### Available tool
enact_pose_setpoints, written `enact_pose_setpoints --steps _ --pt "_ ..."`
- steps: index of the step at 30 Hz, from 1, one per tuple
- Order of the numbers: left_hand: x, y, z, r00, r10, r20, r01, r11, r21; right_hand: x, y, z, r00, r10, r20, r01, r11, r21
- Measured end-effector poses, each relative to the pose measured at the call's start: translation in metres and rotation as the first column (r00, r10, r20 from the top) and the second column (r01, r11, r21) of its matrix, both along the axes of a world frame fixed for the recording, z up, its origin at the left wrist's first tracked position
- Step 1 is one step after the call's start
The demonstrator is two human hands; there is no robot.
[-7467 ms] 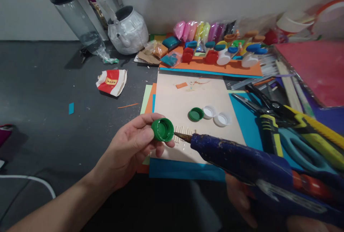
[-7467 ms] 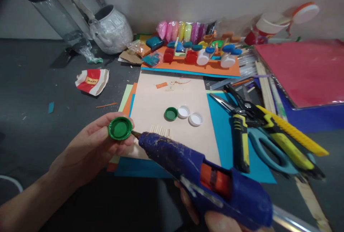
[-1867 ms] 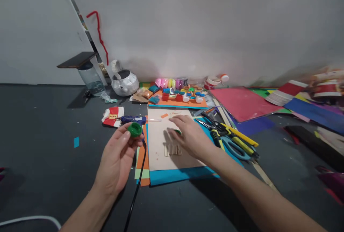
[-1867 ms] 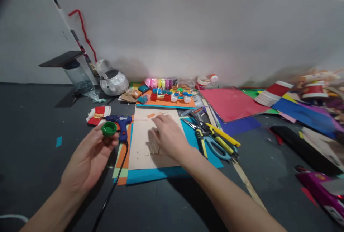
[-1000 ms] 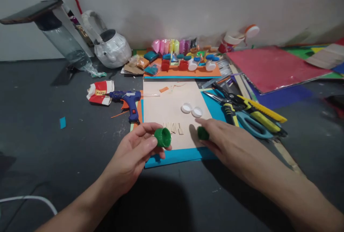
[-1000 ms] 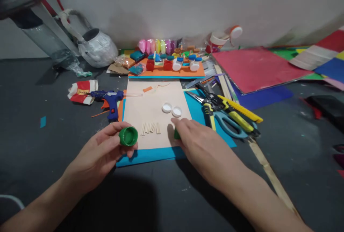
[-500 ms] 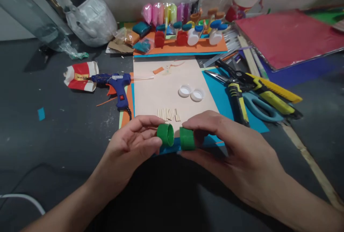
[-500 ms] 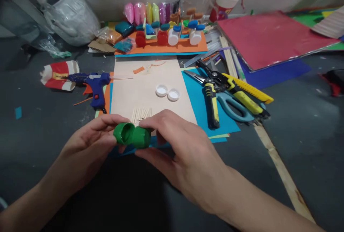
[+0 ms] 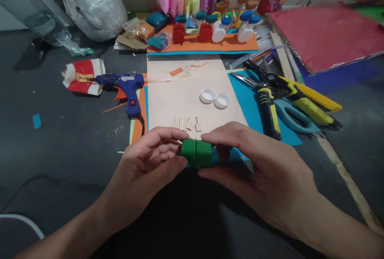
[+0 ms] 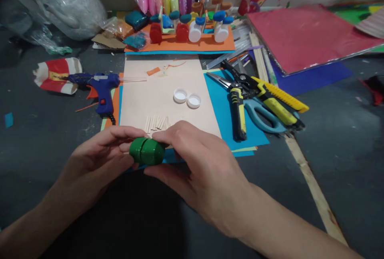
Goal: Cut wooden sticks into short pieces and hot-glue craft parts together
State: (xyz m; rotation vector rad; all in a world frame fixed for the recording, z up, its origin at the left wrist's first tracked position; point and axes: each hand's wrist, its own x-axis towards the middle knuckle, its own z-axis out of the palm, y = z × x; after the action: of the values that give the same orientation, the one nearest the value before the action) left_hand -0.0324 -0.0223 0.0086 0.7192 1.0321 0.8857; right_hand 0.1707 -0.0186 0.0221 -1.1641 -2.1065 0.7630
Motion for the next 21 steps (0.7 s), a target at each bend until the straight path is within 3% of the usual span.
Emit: enact_pose_setpoints --steps 4,21 --pt "-0.0002 0.0008 -0.0002 0.999 -0.027 -0.040 0.029 0.999 0.043 0.0001 -0.0005 -0.0001 1.000 -0.008 0.025 0.008 1.000 -0.001" --pt "0.0005 0.0024 0.0000 0.999 -0.031 -0.039 0.032 0.999 0.021 0.0003 -0.0002 -0.0006 1.000 0.002 0.032 -0.003 1.000 0.022"
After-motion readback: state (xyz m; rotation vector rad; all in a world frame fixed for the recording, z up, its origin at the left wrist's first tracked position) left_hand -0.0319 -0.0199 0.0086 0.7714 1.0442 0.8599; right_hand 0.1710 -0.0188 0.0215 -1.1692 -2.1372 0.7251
